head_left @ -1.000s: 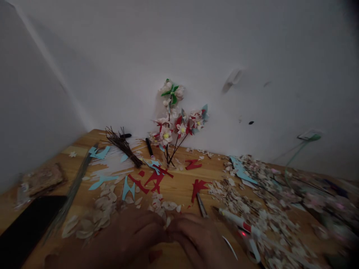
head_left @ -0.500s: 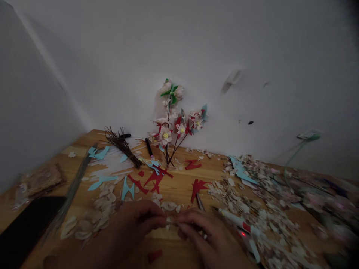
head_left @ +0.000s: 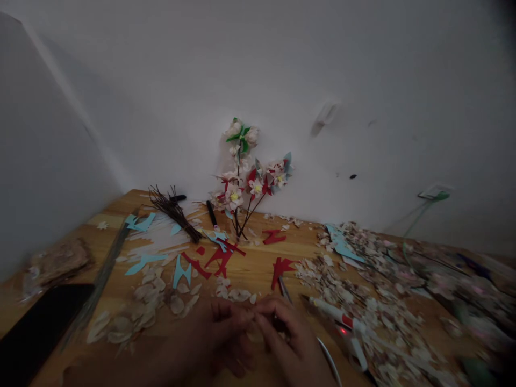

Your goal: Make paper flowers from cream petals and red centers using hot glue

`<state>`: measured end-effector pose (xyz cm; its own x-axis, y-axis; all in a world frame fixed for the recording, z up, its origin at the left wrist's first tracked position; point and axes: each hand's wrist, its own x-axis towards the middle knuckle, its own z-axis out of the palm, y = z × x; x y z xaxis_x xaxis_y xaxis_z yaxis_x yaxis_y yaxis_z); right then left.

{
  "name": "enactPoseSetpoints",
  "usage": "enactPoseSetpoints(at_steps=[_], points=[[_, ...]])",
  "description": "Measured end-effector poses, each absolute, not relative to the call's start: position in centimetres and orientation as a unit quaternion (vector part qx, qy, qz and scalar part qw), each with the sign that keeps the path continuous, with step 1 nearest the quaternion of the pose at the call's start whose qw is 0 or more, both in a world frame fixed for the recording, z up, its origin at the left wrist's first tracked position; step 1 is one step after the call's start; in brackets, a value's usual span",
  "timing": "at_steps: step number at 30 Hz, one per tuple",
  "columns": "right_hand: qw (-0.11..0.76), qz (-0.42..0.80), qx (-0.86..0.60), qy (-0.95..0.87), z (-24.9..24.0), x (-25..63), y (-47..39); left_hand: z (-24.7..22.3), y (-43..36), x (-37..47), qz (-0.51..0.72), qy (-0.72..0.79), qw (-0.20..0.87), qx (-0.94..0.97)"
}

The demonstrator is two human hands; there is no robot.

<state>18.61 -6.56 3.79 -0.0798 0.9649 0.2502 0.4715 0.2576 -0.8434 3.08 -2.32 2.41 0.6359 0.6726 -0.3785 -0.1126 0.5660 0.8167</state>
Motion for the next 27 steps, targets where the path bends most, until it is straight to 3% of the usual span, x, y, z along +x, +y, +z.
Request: enactPoseSetpoints(at_steps=[4,10,19,27], points=[[0.432,0.198,-0.496,-0.727,3.6,18.8,-7.1,1.7,-2.3,3.1,0.255,0.331,0.831,0.366],[0.427,0.148,-0.505,-0.735,2.5,18.7,-7.9,1.8,-2.6,3.2,0.263,0.329,0.821,0.386],[0.548,0.402,-0.506,-0.531,2.9,17.7,-7.3,2.0,-3.2,3.9,0.357,0.354,0.786,0.360],[0.598,0.458,-0.464,-0.466,1.0,15.3,-6.8,2.2,-3.7,4.1,0.396,0.358,0.782,0.323]])
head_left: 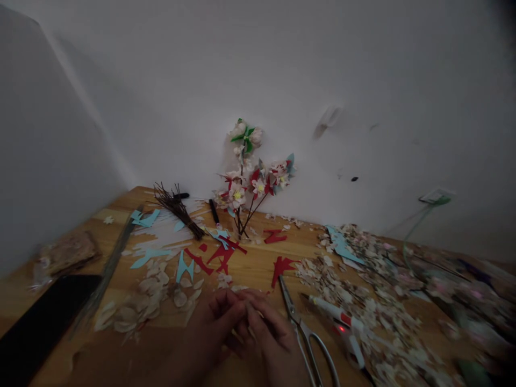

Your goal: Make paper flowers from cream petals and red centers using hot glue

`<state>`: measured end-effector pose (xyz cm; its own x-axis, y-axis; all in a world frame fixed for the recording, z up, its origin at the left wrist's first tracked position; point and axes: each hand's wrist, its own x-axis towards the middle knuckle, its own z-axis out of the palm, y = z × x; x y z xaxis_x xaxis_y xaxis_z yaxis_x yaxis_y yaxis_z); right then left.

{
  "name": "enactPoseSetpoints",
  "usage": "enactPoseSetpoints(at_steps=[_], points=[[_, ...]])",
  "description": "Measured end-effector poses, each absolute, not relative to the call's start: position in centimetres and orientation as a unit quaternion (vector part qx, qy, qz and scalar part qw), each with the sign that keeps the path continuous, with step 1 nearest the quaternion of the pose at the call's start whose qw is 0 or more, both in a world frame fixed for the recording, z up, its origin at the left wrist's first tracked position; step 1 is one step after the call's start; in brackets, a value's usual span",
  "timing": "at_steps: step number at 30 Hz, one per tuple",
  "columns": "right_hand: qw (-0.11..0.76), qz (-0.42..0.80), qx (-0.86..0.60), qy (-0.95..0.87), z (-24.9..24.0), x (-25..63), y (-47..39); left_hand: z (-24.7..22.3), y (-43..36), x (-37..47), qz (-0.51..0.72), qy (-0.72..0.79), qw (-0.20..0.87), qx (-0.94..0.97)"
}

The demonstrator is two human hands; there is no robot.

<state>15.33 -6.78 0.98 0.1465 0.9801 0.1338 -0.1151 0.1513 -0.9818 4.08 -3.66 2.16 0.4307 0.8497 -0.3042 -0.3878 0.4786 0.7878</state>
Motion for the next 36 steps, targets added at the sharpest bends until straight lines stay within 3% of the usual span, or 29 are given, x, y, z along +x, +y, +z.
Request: enactPoseSetpoints(at_steps=[8,20,36], points=[[0.648,0.468,-0.426,-0.423,-0.3,14.4,-7.1,2.3,-4.2,4.2,0.465,0.354,0.751,0.306],[0.601,0.504,-0.476,-0.398,-0.5,13.4,-6.8,2.1,-4.2,4.2,0.495,0.399,0.705,0.314],[0.622,0.478,-0.495,-0.373,0.8,12.1,-6.2,1.9,-4.0,4.6,0.530,0.411,0.682,0.292]])
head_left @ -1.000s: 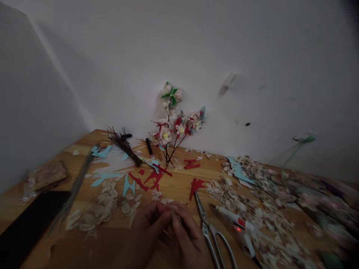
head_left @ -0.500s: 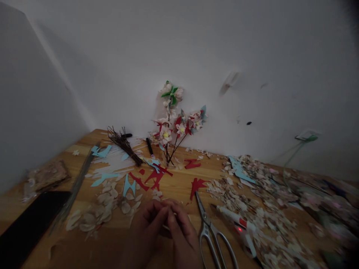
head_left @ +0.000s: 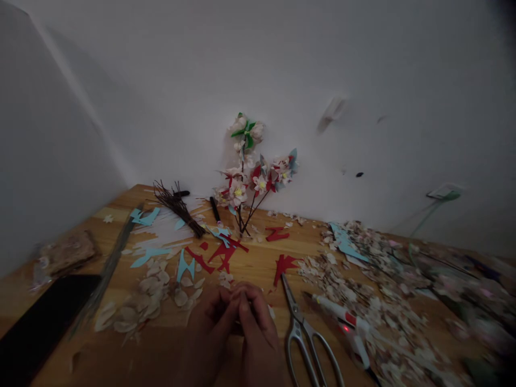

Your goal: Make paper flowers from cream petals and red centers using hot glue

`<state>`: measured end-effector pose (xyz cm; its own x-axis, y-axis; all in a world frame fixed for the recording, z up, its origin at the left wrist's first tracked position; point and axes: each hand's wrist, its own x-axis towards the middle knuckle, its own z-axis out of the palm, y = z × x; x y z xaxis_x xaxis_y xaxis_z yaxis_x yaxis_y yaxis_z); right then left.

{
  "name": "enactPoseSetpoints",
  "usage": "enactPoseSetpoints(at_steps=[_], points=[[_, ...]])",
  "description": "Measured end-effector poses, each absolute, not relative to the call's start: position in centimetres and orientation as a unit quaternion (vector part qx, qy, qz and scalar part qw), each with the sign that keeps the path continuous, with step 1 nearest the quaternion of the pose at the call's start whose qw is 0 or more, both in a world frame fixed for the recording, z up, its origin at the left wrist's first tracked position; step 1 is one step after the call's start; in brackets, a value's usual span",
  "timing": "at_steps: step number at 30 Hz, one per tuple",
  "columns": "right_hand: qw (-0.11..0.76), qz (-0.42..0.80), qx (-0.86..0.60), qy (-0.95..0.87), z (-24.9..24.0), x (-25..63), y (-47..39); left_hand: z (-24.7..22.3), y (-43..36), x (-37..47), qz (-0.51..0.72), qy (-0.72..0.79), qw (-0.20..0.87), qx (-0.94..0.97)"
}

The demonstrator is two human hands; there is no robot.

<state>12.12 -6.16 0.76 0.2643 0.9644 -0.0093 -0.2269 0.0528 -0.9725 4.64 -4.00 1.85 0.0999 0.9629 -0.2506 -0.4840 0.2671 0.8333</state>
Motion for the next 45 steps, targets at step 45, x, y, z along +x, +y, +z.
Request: enactPoseSetpoints(at_steps=[45], points=[[0.562,0.605,-0.444,-0.348,1.2,15.5,-5.5,1.1,-3.5,3.4,0.412,0.401,0.755,0.314]])
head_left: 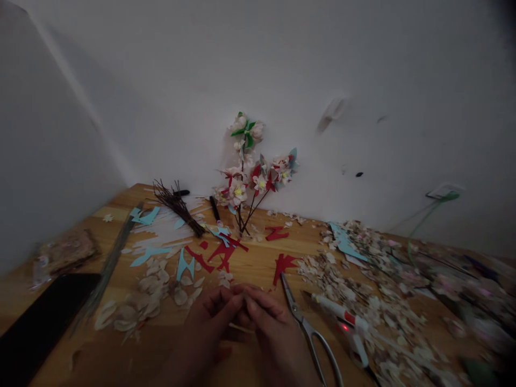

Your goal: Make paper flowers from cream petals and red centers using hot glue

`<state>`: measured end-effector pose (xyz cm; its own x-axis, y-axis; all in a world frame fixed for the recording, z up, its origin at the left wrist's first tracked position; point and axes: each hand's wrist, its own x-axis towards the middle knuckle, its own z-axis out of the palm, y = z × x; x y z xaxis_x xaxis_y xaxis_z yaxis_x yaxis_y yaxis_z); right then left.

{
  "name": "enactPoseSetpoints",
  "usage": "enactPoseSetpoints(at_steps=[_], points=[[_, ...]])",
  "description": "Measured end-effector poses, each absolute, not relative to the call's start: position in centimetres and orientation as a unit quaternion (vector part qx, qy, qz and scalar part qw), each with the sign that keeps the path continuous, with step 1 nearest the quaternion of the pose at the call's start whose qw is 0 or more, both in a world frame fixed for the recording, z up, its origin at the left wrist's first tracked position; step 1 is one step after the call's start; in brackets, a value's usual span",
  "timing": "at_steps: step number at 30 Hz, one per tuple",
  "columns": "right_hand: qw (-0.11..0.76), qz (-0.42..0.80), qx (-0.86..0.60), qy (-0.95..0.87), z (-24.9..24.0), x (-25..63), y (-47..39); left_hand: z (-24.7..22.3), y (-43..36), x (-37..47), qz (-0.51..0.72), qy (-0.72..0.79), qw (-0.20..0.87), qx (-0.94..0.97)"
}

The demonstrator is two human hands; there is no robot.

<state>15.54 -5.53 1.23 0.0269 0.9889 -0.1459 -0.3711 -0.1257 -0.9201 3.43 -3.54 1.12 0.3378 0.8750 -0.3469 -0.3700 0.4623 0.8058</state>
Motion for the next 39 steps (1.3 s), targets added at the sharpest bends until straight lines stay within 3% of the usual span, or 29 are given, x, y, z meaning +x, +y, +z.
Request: enactPoseSetpoints(at_steps=[30,39], points=[[0.570,0.610,-0.450,-0.317,2.6,14.9,-5.5,2.4,-3.7,3.8,0.409,0.393,0.765,0.305],[0.486,0.603,-0.465,-0.428,3.7,16.8,-4.9,1.2,-3.6,3.6,0.387,0.405,0.764,0.321]])
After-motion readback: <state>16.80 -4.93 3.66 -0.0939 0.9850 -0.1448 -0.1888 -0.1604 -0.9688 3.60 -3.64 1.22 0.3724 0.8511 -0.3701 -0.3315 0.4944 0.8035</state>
